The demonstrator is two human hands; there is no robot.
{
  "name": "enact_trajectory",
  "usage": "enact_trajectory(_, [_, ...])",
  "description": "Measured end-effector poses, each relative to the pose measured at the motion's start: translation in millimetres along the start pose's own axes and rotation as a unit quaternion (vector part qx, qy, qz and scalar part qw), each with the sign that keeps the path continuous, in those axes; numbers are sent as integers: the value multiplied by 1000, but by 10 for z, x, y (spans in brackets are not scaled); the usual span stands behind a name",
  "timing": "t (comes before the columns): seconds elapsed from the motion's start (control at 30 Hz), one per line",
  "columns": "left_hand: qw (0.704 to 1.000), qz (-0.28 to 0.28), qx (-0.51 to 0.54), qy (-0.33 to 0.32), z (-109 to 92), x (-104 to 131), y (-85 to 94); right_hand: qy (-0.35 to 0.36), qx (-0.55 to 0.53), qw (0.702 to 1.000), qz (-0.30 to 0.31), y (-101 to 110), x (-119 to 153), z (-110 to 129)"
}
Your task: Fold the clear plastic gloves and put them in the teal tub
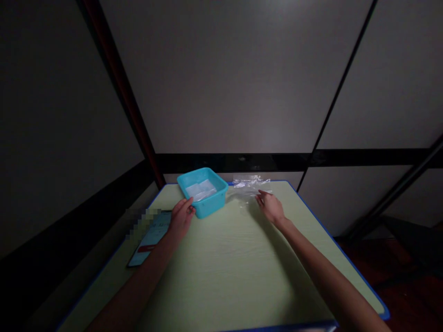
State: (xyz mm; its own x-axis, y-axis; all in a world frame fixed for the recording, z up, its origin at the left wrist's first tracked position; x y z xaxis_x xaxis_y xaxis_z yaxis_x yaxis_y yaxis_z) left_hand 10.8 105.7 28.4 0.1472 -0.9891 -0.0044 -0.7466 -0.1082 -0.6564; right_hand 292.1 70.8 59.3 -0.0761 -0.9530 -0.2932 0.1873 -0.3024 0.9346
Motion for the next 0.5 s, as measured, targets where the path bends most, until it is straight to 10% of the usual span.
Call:
enact_trajectory(0.23, [1000,-23,0,-15,-51,104,-4,24,-152,988,33,566,83,225])
enact_trajectory(0.5, [996,37,-60,53,9,627,-4,-43,-484,861,151,463,380,329])
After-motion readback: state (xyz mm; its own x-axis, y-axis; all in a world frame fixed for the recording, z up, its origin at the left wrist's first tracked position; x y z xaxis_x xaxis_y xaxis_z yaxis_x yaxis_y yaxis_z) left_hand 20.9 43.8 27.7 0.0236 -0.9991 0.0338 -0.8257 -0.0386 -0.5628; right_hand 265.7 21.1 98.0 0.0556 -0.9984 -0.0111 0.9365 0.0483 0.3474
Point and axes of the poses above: each hand's wrist, its own x-axis away from the middle knuckle, its own y-axis out of the back of the hand, z = x × y, the point moved 6 cm from there along -x, towards the middle knuckle, and after that the axes turned 12 degrees about x, right-handed, at the moved point
